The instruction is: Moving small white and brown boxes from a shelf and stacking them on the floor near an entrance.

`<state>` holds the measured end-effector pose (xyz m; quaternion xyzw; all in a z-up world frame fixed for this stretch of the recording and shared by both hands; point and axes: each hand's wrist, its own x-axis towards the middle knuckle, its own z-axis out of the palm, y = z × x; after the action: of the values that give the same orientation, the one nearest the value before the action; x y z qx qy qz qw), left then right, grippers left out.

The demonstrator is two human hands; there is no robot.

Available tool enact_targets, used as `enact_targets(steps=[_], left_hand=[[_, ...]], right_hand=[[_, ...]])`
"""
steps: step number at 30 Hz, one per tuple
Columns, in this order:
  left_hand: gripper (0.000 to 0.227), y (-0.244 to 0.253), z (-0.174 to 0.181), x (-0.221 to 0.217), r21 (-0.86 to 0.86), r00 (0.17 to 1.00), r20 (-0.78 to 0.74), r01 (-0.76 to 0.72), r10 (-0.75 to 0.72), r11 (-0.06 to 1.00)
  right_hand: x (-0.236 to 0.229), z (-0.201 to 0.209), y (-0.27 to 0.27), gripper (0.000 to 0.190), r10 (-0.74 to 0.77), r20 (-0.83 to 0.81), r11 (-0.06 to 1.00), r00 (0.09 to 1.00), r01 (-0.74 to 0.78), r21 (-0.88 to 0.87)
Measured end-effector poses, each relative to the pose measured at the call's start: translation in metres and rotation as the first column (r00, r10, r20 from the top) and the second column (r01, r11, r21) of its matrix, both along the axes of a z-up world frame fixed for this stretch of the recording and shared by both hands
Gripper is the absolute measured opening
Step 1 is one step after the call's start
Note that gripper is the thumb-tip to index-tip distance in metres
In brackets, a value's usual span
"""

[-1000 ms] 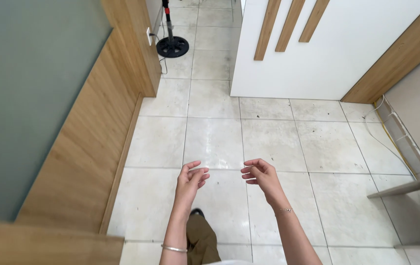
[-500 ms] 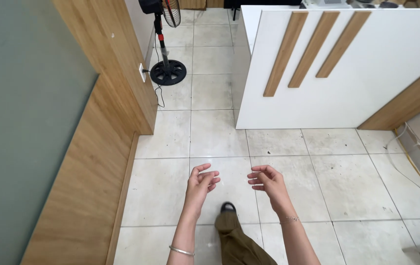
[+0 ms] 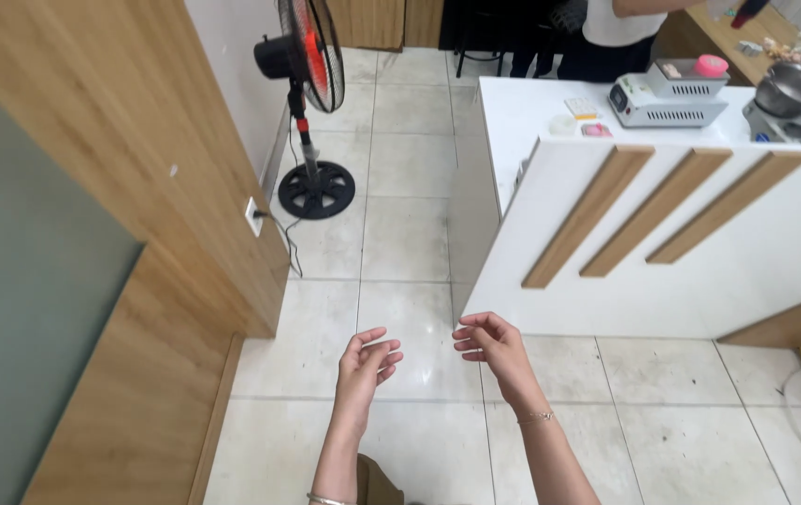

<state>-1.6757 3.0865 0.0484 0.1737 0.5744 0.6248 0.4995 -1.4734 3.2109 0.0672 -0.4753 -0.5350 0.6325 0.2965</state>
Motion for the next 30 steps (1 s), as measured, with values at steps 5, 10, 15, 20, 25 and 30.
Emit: enact_targets(steps=[5, 10, 15, 20, 25, 30], left_hand=[[0.032, 0.121, -0.019, -0.069, -0.024, 1.000, 0.008, 0.018, -0.018, 1.000], [0.031, 0.257, -0.018, -0.156, 0.012, 0.997, -0.028, 0.077, -0.076, 0.997], [0.028, 0.399, -0.008, -0.240, 0.081, 0.987, -0.026, 0.157, -0.156, 0.984], [0.028, 0.518, -0.002, -0.296, 0.059, 0.972, 0.015, 0.232, -0.233, 0.971], [0.029, 0.643, 0.000, -0.342, -0.014, 0.964, 0.033, 0.263, -0.263, 0.965], [0.030, 0.783, -0.010, -0.380, 0.036, 0.971, 0.074, 0.225, -0.227, 0.974]], right_hand=[[-0.061, -0.025, 0.116, 0.021, -0.038, -0.008, 0.999, 0.999, 0.038, -0.013], [-0.142, -0.029, 0.234, 0.023, -0.094, -0.035, 0.996, 0.995, 0.095, 0.003], [-0.232, -0.001, 0.351, 0.024, -0.142, 0.019, 0.990, 0.990, 0.141, 0.016], [-0.285, 0.001, 0.458, 0.024, -0.193, -0.005, 0.981, 0.981, 0.193, 0.000], [-0.325, -0.012, 0.587, 0.024, -0.224, 0.022, 0.974, 0.974, 0.225, -0.020], [-0.366, -0.012, 0.736, 0.024, -0.212, 0.020, 0.977, 0.977, 0.213, -0.003]])
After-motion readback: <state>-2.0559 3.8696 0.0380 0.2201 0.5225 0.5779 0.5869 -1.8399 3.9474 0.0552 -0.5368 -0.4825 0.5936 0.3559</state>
